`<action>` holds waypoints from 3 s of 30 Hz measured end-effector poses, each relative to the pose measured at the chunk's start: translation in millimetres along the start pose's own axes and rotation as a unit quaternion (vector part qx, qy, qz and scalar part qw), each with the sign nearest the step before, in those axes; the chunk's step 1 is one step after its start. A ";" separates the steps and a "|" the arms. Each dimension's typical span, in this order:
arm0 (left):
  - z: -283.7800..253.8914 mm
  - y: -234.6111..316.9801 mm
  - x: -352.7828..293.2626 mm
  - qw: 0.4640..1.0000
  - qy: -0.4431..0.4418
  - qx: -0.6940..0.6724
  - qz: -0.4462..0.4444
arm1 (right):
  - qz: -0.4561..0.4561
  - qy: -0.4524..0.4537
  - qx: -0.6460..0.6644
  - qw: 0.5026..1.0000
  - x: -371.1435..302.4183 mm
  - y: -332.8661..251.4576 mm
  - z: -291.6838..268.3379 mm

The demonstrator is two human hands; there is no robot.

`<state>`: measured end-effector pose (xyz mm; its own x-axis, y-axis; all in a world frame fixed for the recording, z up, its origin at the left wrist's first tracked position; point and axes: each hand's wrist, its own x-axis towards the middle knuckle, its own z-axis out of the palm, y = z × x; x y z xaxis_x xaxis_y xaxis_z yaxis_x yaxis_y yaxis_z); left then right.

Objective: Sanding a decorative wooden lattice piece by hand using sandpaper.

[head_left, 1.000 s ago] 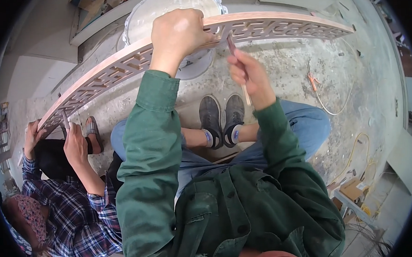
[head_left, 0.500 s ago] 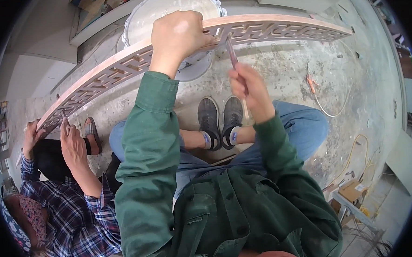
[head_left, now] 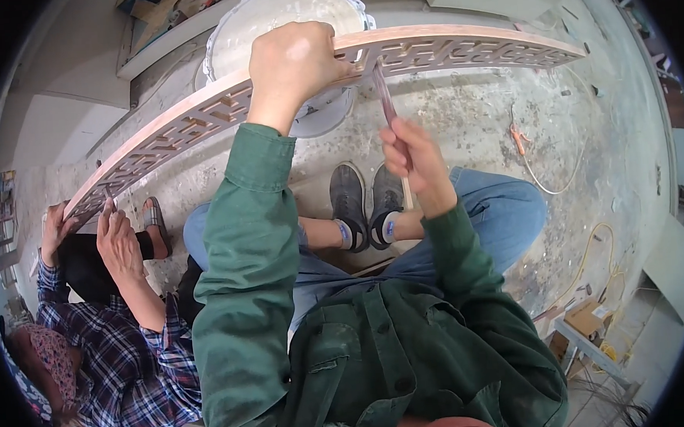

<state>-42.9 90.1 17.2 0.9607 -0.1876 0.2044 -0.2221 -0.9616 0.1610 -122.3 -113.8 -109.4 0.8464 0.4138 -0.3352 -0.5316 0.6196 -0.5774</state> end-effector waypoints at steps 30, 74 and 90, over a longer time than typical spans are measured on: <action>-1.9 4.6 0.7 1.000 0.000 -0.002 0.008 | -0.009 0.022 -0.014 1.000 18.1 -10.3 1.7; -5.4 5.5 3.2 1.000 -0.019 0.004 -0.013 | -0.023 0.056 -0.035 0.998 51.9 -33.1 31.4; 5.9 13.2 -14.6 0.982 0.171 -0.008 0.077 | -0.022 0.118 -0.026 0.992 -93.8 23.1 -40.4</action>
<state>-58.9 79.0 10.6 0.8038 -0.2502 0.5397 -0.3662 -0.9231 0.1175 -212.7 -165.2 -121.4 0.8562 0.2148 -0.4699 -0.4960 0.5962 -0.6313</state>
